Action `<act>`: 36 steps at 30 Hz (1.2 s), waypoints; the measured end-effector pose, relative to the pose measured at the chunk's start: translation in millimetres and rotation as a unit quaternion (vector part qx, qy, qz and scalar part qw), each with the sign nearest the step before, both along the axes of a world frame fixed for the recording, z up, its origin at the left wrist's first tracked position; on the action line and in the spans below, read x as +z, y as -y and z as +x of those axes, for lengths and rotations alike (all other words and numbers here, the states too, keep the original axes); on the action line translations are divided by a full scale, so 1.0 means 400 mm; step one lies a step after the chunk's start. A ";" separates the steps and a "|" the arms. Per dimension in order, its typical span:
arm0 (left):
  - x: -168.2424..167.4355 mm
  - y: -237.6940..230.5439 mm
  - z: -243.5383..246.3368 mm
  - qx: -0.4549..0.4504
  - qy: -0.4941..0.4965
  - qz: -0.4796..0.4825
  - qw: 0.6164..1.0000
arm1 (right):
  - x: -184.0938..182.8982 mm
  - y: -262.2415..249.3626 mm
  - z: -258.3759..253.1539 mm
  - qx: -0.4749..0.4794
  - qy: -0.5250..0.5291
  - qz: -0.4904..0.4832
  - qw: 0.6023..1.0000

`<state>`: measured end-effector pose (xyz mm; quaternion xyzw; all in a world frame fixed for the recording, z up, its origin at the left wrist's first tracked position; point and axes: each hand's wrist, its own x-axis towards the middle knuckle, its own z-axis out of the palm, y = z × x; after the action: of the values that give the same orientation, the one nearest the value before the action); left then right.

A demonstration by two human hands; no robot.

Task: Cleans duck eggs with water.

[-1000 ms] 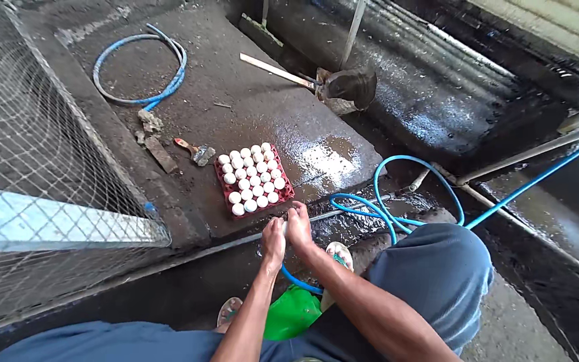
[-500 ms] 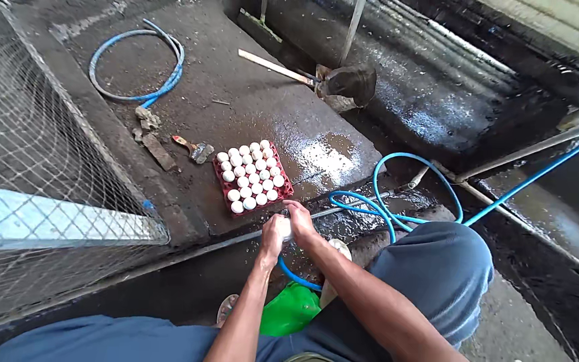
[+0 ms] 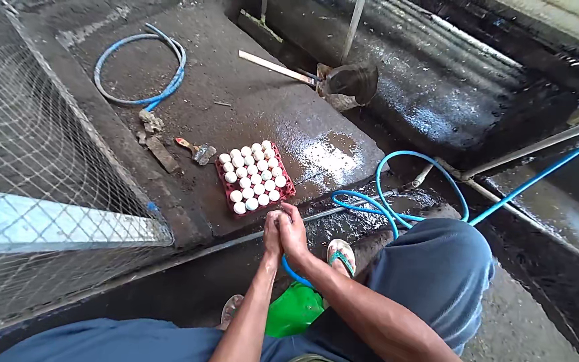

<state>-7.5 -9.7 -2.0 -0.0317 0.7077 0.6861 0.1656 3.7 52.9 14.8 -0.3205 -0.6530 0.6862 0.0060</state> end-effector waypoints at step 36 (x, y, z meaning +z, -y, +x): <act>-0.023 0.007 0.002 -0.057 0.036 0.018 0.998 | -0.053 -0.068 -0.054 -0.036 0.096 -0.136 0.985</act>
<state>-6.6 -12.4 -11.0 -0.0133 0.6896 0.6865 0.2303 -18.1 80.0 -6.4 -0.4060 -0.5393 0.7338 -0.0760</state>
